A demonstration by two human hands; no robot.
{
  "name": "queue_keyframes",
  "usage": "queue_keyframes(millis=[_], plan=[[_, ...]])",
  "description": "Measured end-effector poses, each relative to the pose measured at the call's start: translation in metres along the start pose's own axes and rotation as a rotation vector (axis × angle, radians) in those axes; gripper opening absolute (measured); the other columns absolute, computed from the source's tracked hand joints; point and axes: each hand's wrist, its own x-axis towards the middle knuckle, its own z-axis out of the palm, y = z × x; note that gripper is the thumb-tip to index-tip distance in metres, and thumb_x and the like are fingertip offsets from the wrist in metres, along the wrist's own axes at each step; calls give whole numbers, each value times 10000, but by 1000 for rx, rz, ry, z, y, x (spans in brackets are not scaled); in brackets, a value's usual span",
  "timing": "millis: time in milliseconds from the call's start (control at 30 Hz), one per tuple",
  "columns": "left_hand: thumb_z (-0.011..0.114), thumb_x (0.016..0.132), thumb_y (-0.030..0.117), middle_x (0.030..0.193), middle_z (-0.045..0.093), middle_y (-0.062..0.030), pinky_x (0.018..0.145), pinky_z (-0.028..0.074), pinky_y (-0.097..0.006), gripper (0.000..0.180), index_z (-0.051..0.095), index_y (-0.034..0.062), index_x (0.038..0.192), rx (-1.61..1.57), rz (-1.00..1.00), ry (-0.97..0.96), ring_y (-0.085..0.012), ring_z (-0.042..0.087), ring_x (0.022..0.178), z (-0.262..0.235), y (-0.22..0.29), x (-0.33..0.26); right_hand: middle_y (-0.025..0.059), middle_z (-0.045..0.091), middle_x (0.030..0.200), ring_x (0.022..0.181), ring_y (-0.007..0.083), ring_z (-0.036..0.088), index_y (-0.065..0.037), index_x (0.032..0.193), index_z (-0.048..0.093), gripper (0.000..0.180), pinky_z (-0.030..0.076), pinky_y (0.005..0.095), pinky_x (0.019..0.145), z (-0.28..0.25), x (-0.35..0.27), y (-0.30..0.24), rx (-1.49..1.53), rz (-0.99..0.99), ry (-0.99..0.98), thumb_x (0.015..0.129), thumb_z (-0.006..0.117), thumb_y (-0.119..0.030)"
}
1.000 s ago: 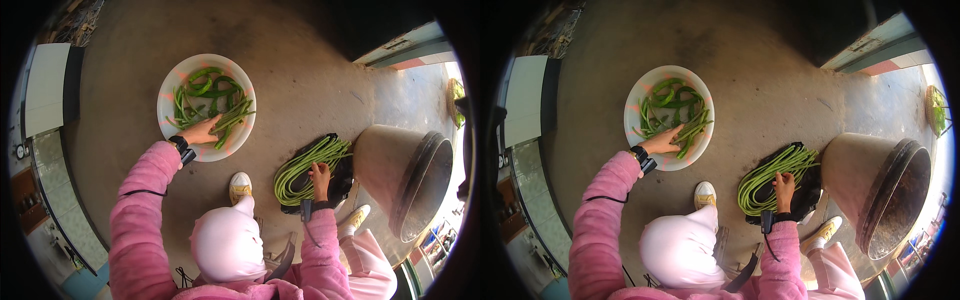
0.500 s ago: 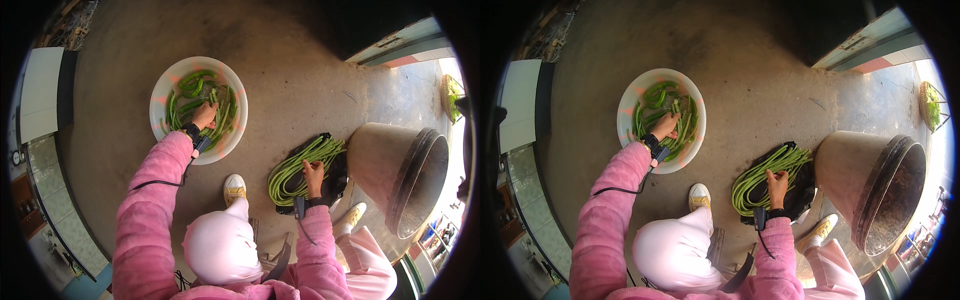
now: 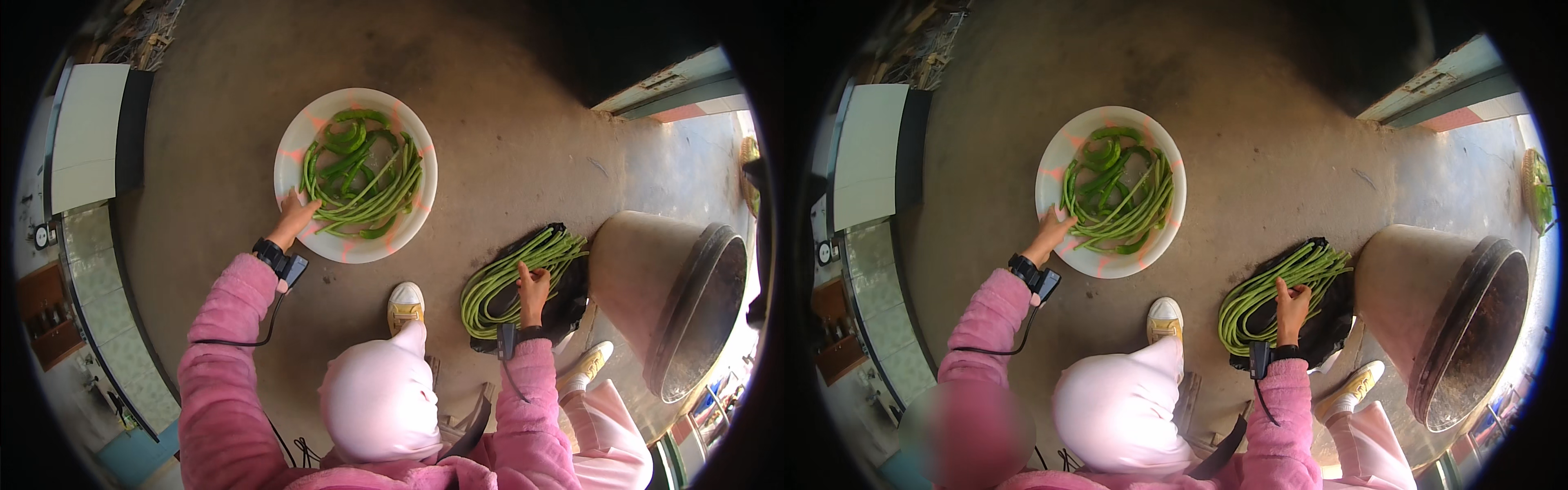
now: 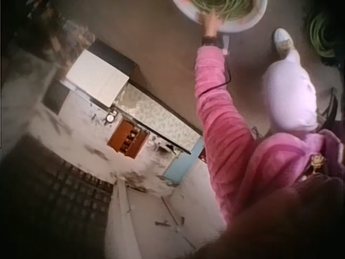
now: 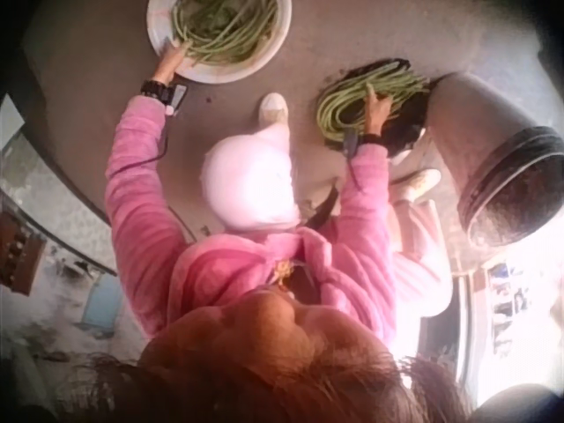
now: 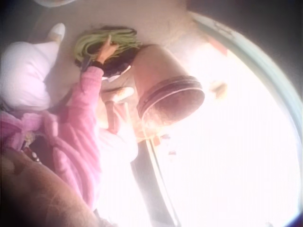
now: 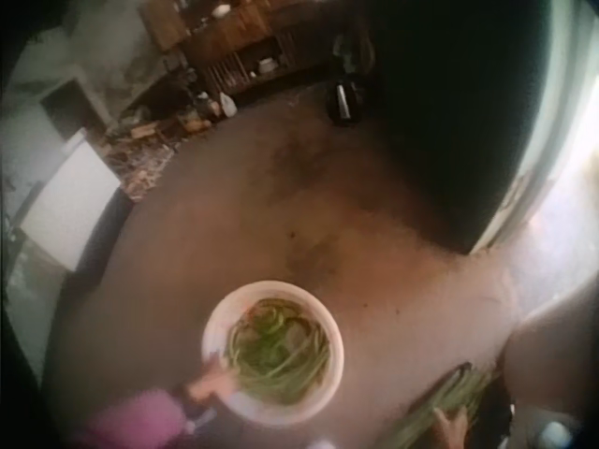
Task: The person sits on the floor and trims the ends of long green beans by hand, placing the trimmed pieces into a white bowl. The person handles the beans one at a time, snapping off the tips and discarding them into a bucket.
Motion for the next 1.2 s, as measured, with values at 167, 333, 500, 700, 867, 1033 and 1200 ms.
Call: queue_keyframes(millis=[167, 333, 500, 700, 867, 1033, 1200], plan=[[601, 906, 431, 1539, 191, -275, 1145, 244, -425, 914, 72, 13, 1523, 51, 147, -169, -384, 228, 1425, 41, 11, 46, 81, 615, 833, 651, 139, 623, 53, 1110, 508, 422, 484, 261, 518, 1, 1, 9, -81, -18, 66, 818, 711, -174], [596, 913, 393, 1508, 276, -274, 1108, 320, -441, 810, 192, 26, 1513, 444, 186, -173, -387, 318, 1384, 42, 11, 62, 125, 667, 786, 695, 219, 661, 59, 1024, 577, 404, 517, 330, 665, -6, -4, 2, -8, 18, 9, 799, 696, -255], [586, 930, 347, 1484, 357, -211, 1085, 357, -442, 665, 326, 68, 1475, 425, 304, -25, -359, 364, 1362, 13, 29, 41, 87, 616, 804, 656, 176, 601, 55, 1053, 546, 375, 494, 290, 614, -8, -6, -14, 13, 86, -45, 834, 673, -221], [582, 946, 300, 1358, 523, -154, 987, 435, -387, 476, 510, 70, 1357, 123, 552, 1, -312, 522, 1216, -9, 100, -10, 83, 563, 985, 781, 167, 559, -2, 1146, 522, 341, 502, 307, 671, -31, -39, -22, 455, 180, -140, 890, 605, -210], [583, 948, 268, 1201, 638, -114, 933, 450, -318, 409, 572, 40, 1289, -49, 730, -134, -218, 592, 1103, -28, 176, -85, 40, 609, 1012, 930, 162, 563, -35, 1134, 540, 281, 457, 333, 851, -60, -68, -39, 606, 125, -395, 968, 523, -262], [544, 977, 198, 1278, 599, -98, 1007, 416, -284, 386, 548, 0, 1309, -38, 878, -404, -170, 556, 1181, -37, 248, -194, 29, 635, 957, 932, 139, 555, -18, 1095, 528, 265, 432, 294, 861, -100, -106, -68, 293, -275, -613, 1009, 469, -261], [589, 959, 235, 1319, 572, -144, 1024, 417, -303, 479, 493, -34, 1343, 202, 953, -747, -197, 541, 1215, -3, 279, -301, 35, 600, 877, 853, 138, 527, -16, 1062, 526, 229, 430, 287, 824, -156, -156, -111, 186, -545, -639, 1019, 449, -227]])
